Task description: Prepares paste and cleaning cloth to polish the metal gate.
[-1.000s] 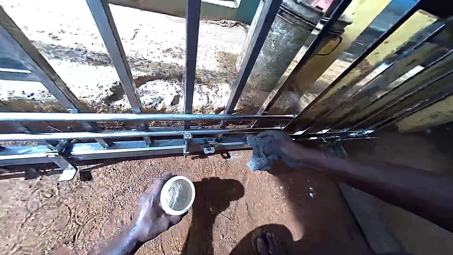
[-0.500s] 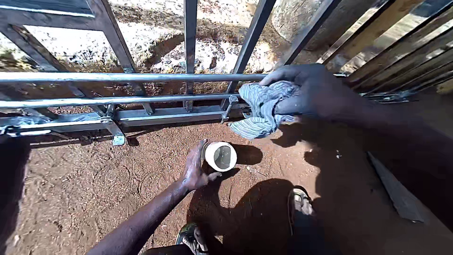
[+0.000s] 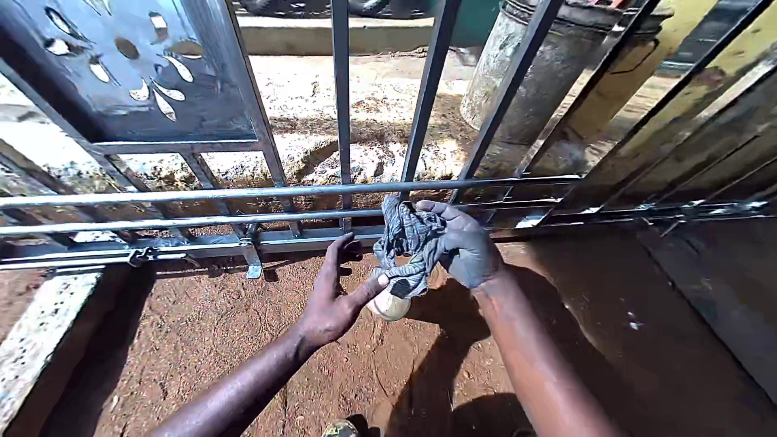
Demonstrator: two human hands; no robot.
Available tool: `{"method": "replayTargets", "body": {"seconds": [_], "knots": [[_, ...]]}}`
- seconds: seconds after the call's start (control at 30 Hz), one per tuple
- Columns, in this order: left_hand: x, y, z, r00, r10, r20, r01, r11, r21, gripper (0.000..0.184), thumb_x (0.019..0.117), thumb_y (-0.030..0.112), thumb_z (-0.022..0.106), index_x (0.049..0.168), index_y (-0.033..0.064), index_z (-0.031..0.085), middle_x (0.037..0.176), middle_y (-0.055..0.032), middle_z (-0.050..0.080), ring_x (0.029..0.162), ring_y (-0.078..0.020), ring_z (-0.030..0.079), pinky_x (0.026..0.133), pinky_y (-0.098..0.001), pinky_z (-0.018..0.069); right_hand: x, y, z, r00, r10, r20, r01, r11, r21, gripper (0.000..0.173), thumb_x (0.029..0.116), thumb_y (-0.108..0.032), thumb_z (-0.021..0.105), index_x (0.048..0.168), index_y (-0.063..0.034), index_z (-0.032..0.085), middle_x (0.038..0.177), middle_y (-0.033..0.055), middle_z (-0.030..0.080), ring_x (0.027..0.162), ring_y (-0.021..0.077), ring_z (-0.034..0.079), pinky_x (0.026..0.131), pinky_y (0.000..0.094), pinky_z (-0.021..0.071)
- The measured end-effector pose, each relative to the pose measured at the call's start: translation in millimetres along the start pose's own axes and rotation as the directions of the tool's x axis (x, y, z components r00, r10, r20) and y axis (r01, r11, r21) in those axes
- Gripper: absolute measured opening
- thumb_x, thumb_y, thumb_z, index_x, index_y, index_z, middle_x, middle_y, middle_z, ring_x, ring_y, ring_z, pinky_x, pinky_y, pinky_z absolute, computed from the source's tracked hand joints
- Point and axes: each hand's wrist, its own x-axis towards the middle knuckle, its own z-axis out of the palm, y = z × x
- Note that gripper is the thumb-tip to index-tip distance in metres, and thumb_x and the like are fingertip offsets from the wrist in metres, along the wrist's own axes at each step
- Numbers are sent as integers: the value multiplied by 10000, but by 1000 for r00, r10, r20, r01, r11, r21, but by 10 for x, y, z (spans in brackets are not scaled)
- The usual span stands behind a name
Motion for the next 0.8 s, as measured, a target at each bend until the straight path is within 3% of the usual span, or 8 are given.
{"method": "replayTargets", "body": {"seconds": [0.17,0.27,0.37,0.53,0.6,0.67,0.73,0.8], "knots": [[345,833,-51,970,-141,197,157,985,-65,542,948,53,708,1445,87,496,1155,-95,720,943,-202,738,861,-384,635,56,-106,109,994,-109,3,108,988,108,422,812,29,527,1167,-117,704,1096,62,736,931,130,712,803,329,618],[518,1124,-7,959,-168,229,177,984,-17,164,990,30,639,1146,3,681,916,-113,739,772,-181,714,732,-331,620,70,-208,154,988,-144,-57,151,977,148,286,863,38,652,1092,-114,731,1046,73,752,897,135,724,786,315,629],[617,1267,109,971,-156,179,155,988,18,135,1022,92,605,1082,29,708,895,-79,723,764,-147,678,715,-302,580,77,-284,104,977,-125,-174,155,973,169,222,841,49,696,1030,-65,717,910,63,731,792,121,704,733,293,625],[564,1305,326,992,0,126,42,942,-334,291,1039,39,424,1267,68,602,1101,-86,706,961,-175,706,897,-385,601,-21,-109,-30,997,-6,-75,17,990,141,357,1047,-329,567,1364,-166,571,1117,0,706,957,94,692,812,287,597],[566,1246,375,976,181,117,-157,969,-189,279,1006,-4,448,1220,60,615,1049,-36,716,927,-102,701,865,-308,603,-154,8,-99,993,-42,112,1,941,339,167,990,-330,630,1127,-250,681,989,-82,727,882,7,684,776,211,588],[612,1140,372,897,397,193,-429,886,173,217,903,-3,611,1119,-11,634,1020,-32,724,927,-65,713,847,-268,624,-191,0,-119,980,15,199,-108,880,463,289,998,-475,564,1003,-226,710,871,-42,725,764,45,682,678,247,597],[647,1087,373,834,466,294,-551,695,462,221,837,99,711,1037,7,707,1054,-75,709,952,-105,684,849,-291,585,-159,-210,-139,965,80,249,-186,880,437,582,994,-697,407,1160,-210,680,920,8,725,781,97,692,674,296,605],[650,1048,424,834,458,309,-547,610,573,163,849,130,721,994,57,734,1033,-75,707,909,-109,684,808,-278,584,-194,-350,-215,974,67,216,-121,960,250,428,1074,-437,401,1428,-239,536,1036,15,709,813,103,696,678,278,611]]}}
